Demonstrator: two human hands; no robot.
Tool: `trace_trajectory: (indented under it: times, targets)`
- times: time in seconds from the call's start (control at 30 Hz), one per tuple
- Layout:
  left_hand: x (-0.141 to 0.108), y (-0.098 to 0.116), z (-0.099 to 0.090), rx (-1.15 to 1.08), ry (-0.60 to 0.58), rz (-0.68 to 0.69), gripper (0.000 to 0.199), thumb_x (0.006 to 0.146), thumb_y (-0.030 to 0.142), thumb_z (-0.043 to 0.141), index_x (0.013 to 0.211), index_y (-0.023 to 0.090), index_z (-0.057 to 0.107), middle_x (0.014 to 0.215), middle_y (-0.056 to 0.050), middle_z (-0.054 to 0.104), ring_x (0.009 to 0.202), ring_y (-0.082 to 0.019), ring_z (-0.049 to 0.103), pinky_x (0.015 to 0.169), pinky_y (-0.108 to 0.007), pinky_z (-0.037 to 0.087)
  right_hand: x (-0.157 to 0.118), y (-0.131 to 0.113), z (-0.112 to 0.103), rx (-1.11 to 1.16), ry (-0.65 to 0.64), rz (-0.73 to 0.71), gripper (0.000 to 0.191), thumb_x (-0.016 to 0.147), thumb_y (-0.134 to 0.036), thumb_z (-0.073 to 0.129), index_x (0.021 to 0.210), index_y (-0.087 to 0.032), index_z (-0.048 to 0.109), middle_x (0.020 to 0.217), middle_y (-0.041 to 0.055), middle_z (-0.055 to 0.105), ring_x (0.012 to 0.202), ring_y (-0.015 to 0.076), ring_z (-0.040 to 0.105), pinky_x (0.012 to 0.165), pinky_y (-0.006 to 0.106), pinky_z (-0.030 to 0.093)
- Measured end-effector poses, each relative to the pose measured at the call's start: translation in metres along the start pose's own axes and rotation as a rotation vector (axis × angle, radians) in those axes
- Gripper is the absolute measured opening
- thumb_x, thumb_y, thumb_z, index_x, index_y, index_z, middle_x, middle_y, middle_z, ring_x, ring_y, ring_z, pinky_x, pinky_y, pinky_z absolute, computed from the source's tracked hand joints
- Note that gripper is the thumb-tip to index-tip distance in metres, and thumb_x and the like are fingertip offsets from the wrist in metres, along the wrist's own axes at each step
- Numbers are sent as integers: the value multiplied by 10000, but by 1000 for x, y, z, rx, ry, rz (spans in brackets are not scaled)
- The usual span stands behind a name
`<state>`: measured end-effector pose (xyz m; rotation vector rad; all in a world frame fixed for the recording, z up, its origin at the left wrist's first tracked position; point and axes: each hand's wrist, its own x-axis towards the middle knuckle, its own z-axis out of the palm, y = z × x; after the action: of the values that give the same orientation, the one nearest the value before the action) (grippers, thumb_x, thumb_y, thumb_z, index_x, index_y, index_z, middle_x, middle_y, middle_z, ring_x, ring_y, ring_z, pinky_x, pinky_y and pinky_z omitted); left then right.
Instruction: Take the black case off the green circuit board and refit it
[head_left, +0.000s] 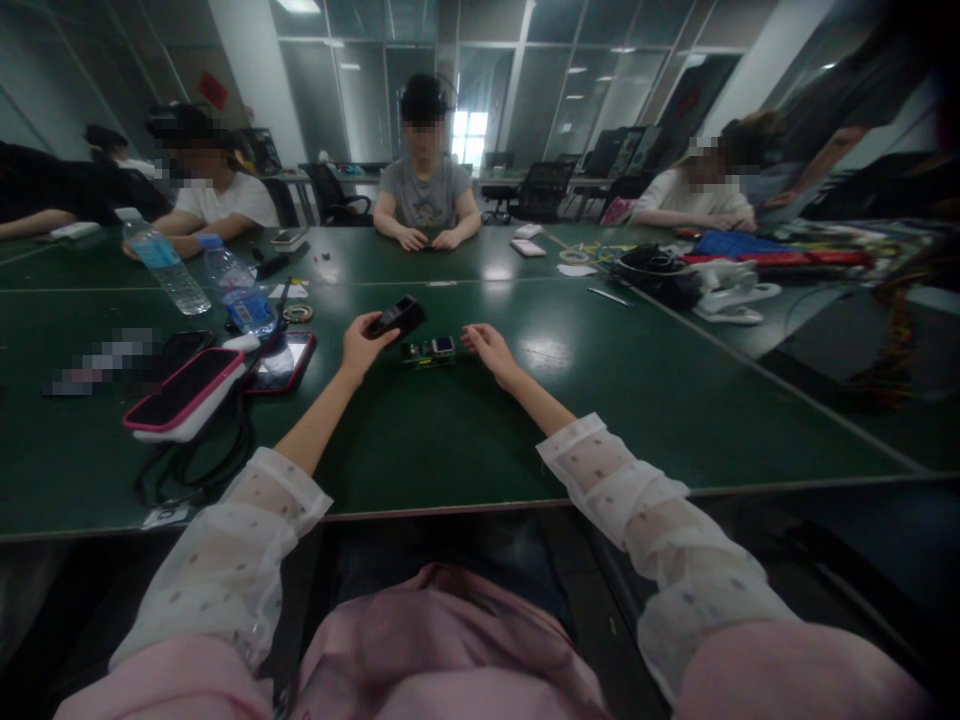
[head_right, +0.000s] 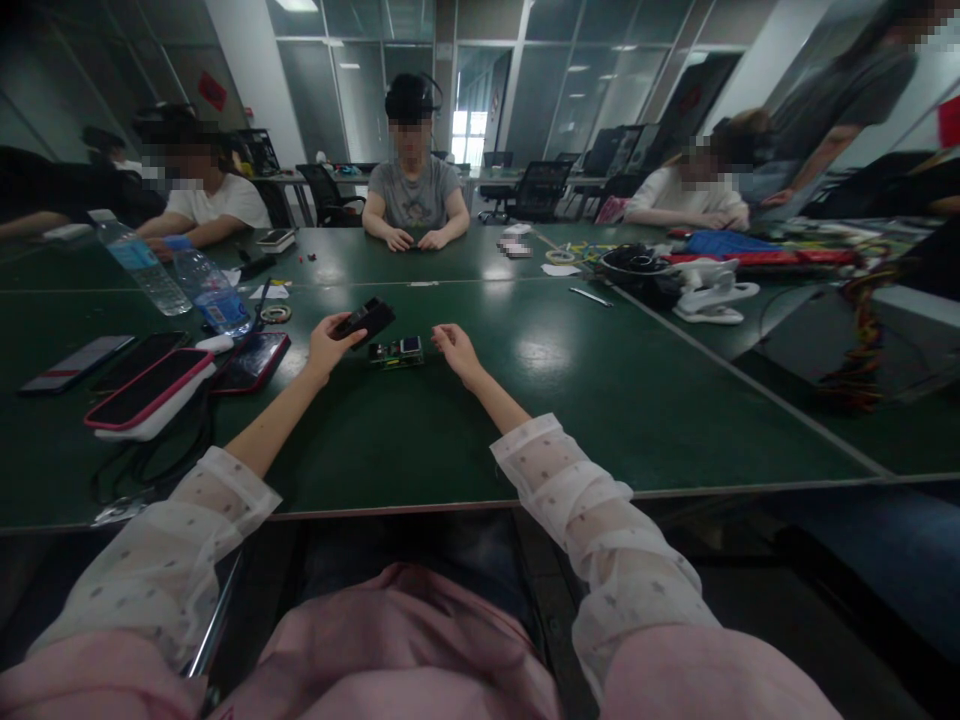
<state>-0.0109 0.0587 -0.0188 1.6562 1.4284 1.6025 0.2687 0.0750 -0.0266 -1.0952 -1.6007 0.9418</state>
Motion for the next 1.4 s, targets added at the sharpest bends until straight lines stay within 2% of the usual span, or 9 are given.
trace_trajectory:
  times: [0.13, 0.23, 0.33, 0.7, 0.87, 0.97, 1.07, 1.27, 1.4]
  targets:
    - [-2, -11, -2, 232, -39, 1, 540, 651, 340, 806, 1123, 191, 589, 1123, -113, 663, 1094, -295, 622, 976, -505, 457, -1, 5, -7, -448, 79, -139, 406, 947, -445, 441, 1166, -141, 598, 1215, 165, 611, 1181, 270, 543, 1059, 461, 406]
    - [-4, -12, -1, 313, -93, -24, 513, 657, 325, 799, 1103, 201, 579, 1109, -121, 667, 1066, -313, 630, 938, -521, 465, -6, 7, -9, -783, -4, -165, 395, 934, -329, 463, 1235, -103, 580, 1338, 212, 528, 1301, 337, 433, 1090, 522, 356]
    - [-5, -11, 1, 318, -93, -23, 489, 678, 311, 780, 1103, 214, 561, 1125, -122, 661, 1061, -320, 630, 918, -522, 470, -10, 6, -9, -924, -108, -169, 415, 946, -302, 426, 1281, -97, 558, 1334, 211, 532, 1277, 353, 454, 1054, 525, 396]
    - [-2, -19, -1, 267, -97, -28, 513, 663, 333, 800, 1112, 220, 579, 1114, -117, 668, 1053, -316, 633, 929, -536, 462, -9, 6, -9, -938, -118, -171, 421, 956, -321, 410, 1303, -124, 545, 1337, 195, 531, 1273, 354, 454, 1036, 537, 410]
    - [0, -20, 0, 187, 0, -46, 558, 664, 411, 800, 1133, 203, 583, 1096, -102, 669, 1040, -284, 645, 933, -494, 475, -12, 2, -9, -955, -120, -171, 432, 962, -321, 391, 1305, -104, 539, 1338, 199, 530, 1275, 353, 456, 1033, 532, 419]
    - [0, -10, 3, 78, 26, 18, 580, 714, 452, 761, 1189, 192, 555, 1159, -112, 651, 1075, -263, 635, 940, -440, 485, -13, 0, -8, -957, -120, -173, 431, 961, -321, 388, 1303, -106, 540, 1330, 201, 535, 1262, 360, 463, 1012, 543, 432]
    - [-3, 7, 9, 12, -46, 108, 589, 741, 456, 745, 1231, 205, 536, 1193, -112, 641, 1101, -249, 624, 949, -405, 486, -12, 1, -8, -958, -123, -165, 425, 960, -324, 390, 1299, -118, 543, 1334, 202, 532, 1264, 367, 456, 1006, 558, 428]
    - [-23, 39, 22, 43, -257, 236, 569, 750, 450, 748, 1239, 235, 552, 1206, -82, 637, 1096, -240, 617, 953, -400, 488, -10, 10, -8, -966, -97, -177, 406, 961, -331, 405, 1301, -158, 543, 1353, 175, 526, 1271, 350, 445, 1000, 547, 434]
    - [-32, 50, 22, 65, -282, 267, 561, 746, 451, 752, 1234, 245, 568, 1215, -73, 636, 1101, -249, 613, 967, -414, 480, -9, 13, -8, -961, -91, -181, 408, 960, -331, 409, 1305, -156, 540, 1370, 177, 513, 1279, 354, 437, 1006, 558, 426]
